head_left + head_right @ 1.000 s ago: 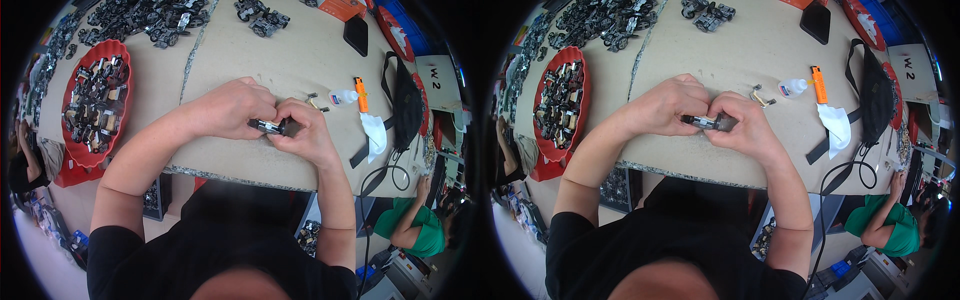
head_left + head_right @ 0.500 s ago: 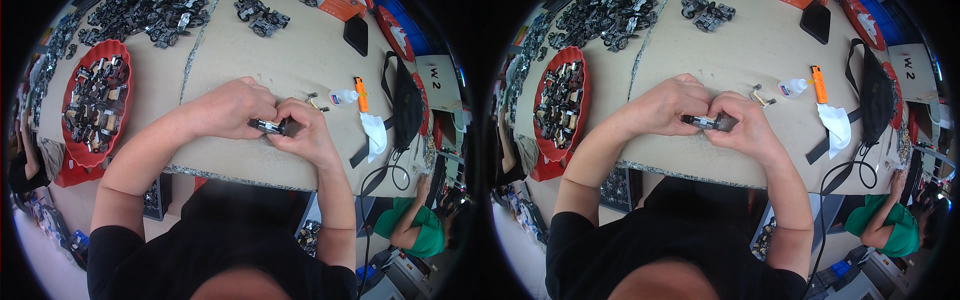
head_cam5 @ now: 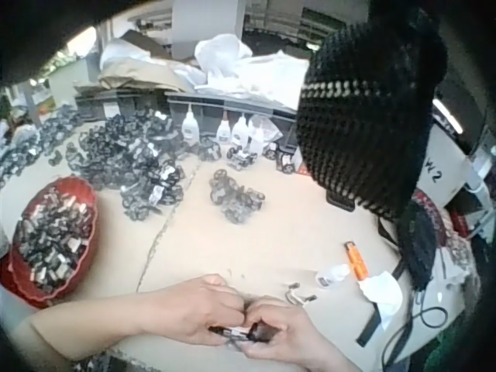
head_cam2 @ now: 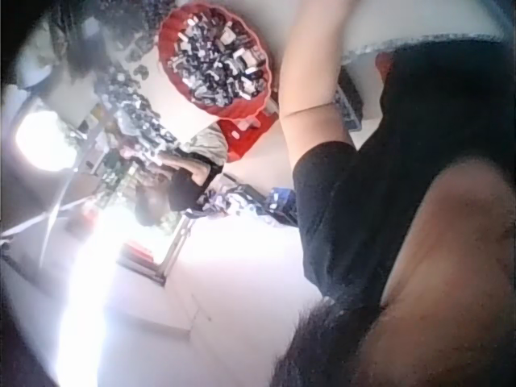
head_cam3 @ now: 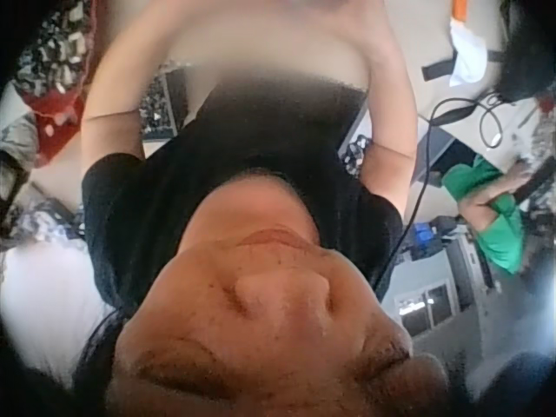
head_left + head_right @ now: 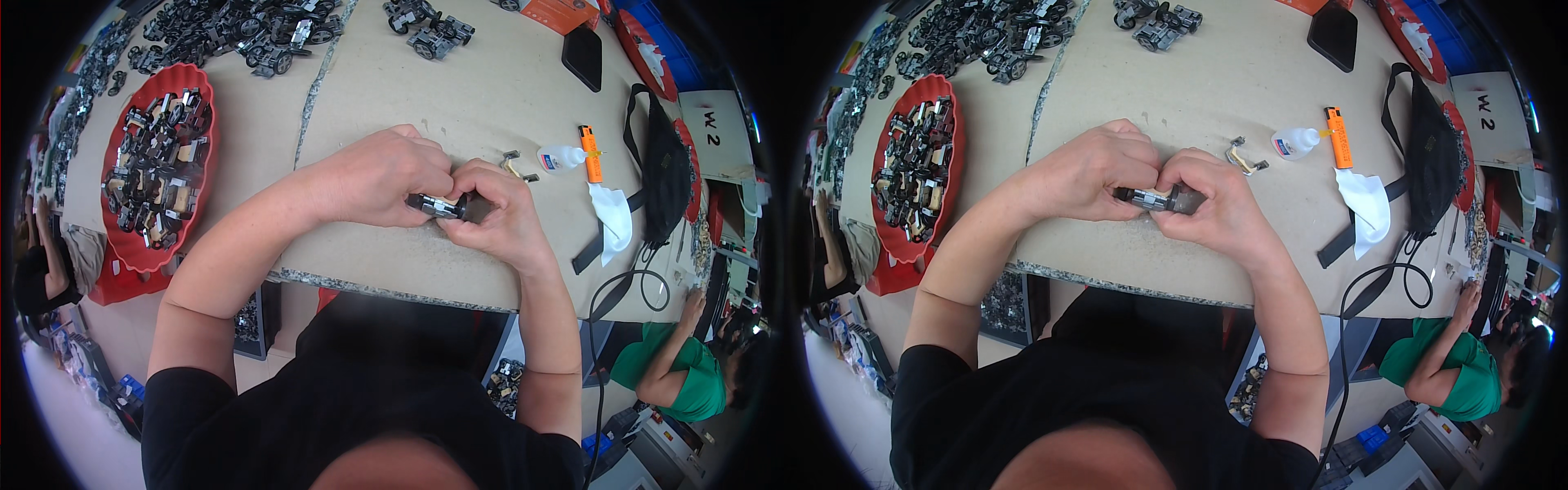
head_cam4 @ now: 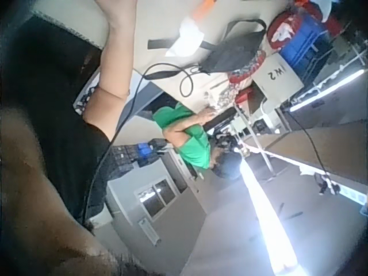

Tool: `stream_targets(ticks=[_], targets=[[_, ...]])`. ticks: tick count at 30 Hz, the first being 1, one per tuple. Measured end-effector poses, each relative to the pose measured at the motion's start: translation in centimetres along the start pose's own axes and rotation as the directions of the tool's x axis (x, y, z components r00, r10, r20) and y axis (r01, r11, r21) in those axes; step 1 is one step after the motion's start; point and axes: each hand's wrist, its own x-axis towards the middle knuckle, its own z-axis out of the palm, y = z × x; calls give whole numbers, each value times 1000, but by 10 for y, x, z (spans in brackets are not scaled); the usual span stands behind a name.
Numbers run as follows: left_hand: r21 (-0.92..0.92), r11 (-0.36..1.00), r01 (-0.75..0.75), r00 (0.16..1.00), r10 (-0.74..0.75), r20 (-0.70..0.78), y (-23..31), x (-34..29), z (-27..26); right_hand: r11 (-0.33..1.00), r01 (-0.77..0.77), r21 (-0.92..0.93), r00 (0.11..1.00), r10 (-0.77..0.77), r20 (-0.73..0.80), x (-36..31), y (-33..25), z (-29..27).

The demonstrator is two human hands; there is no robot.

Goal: The person assembles small plastic components and metal brackets by applying adhesive from a bottle and joining the parts by hand.

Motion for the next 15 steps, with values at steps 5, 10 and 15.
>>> stream_targets(ticks=[5,10,15], targets=[[118,993,-1,1000,1,2,0,-1,-2,999,14,-51,1000,-14,-5,0,-3,-2],[408,912,-36,985,103,-142,10,-1,-5,981,137,-139,986,-148,-78,3,-3,-4],[-273,899,342,876,-411,-254,18,-4,-10,983,120,-136,983,-136,-119,-4,-8,-8]])
